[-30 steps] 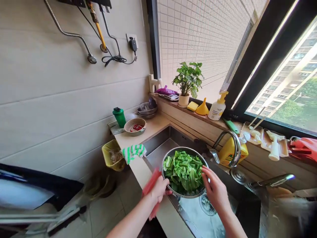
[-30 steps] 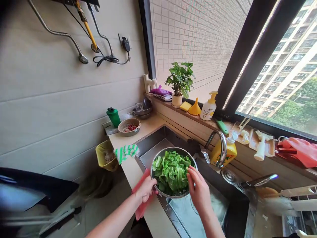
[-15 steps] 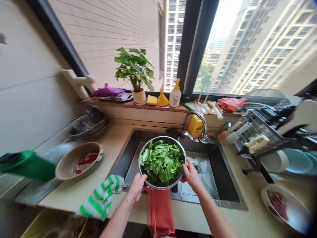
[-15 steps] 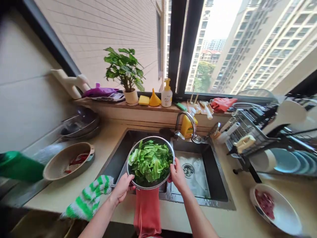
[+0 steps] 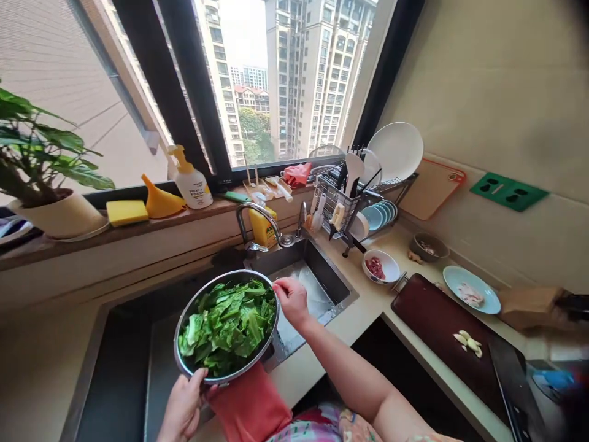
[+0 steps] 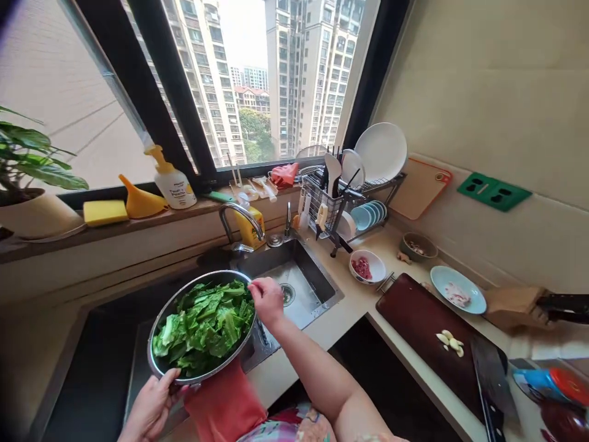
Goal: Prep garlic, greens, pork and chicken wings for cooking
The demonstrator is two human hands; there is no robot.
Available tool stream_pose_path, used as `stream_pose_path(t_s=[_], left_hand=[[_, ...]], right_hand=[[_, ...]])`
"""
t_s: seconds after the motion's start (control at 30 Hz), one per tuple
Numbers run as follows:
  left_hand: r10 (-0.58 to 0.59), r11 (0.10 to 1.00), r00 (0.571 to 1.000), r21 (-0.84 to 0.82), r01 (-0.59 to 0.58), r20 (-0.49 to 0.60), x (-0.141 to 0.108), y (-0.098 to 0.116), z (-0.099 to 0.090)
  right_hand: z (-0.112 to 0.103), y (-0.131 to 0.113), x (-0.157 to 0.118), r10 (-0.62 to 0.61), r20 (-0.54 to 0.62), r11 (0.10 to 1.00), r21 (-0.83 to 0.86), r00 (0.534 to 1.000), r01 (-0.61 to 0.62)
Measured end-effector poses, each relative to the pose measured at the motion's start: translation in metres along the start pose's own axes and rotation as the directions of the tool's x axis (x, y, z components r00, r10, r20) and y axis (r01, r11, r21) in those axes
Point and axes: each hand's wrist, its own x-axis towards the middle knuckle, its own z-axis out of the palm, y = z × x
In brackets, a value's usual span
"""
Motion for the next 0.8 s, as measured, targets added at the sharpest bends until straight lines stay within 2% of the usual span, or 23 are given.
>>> stream_pose_path(t_s=[0.03,0.1,0.17,0.2,0.23,0.37,0.43,0.53,0.67,0.77,0.8], left_hand=[[0.007,1.0,1.0,0.014,-0.007,0.007,0.0,-0.001,0.002],[-0.002,1.0,1.0,0.03,0.001,0.026,0.003,-0.005,0.007],[-0.029,0.999,0.998,0.017,0.028,0.049,0.005,-0.011,0.013],[-0.045,0.999,0.997,0.012,0.045,0.058,0.006,-0.013,0.015],[-0.06,0.998,0.996,0.01,0.059,0.061,0.005,-0.015,0.018],[-0.069,0.998,0.997,0.016,0.068,0.038,-0.004,-0.018,0.028],[-0.066,0.997,0.997,0.027,0.065,0.044,-0.011,-0.017,0.033],[-0.062,0.998,0.996,0.019,0.061,0.058,-0.016,-0.016,0.038],[-0.045,0.999,0.998,-0.027,0.046,0.034,-0.013,-0.019,0.04],[-0.047,0.998,0.998,-0.032,0.048,0.033,-0.012,-0.023,0.038],[-0.048,0.998,0.998,-0.031,0.049,0.033,-0.011,-0.024,0.036]], right_hand=[[0.0,-0.008,-0.004,-0.1,0.064,0.991,-0.078,0.993,0.104],[0.005,-0.02,-0.012,-0.23,0.282,0.907,-0.285,0.932,0.31],[0.009,-0.025,-0.017,-0.211,0.454,0.79,-0.442,0.865,0.425],[0.009,-0.026,-0.018,-0.193,0.483,0.759,-0.478,0.854,0.442],[0.008,-0.026,-0.018,-0.188,0.48,0.753,-0.49,0.857,0.439],[-0.005,-0.02,-0.019,-0.166,0.457,0.835,-0.407,0.874,0.371],[-0.013,-0.015,-0.021,-0.168,0.512,0.85,-0.357,0.843,0.386],[-0.02,-0.004,-0.023,-0.25,0.547,0.852,-0.267,0.799,0.449],[-0.024,0.009,-0.025,-0.263,0.443,0.86,-0.294,0.857,0.416],[-0.03,0.013,-0.023,-0.302,0.384,0.9,-0.187,0.873,0.394],[-0.033,0.015,-0.021,-0.308,0.331,0.917,-0.145,0.892,0.371]])
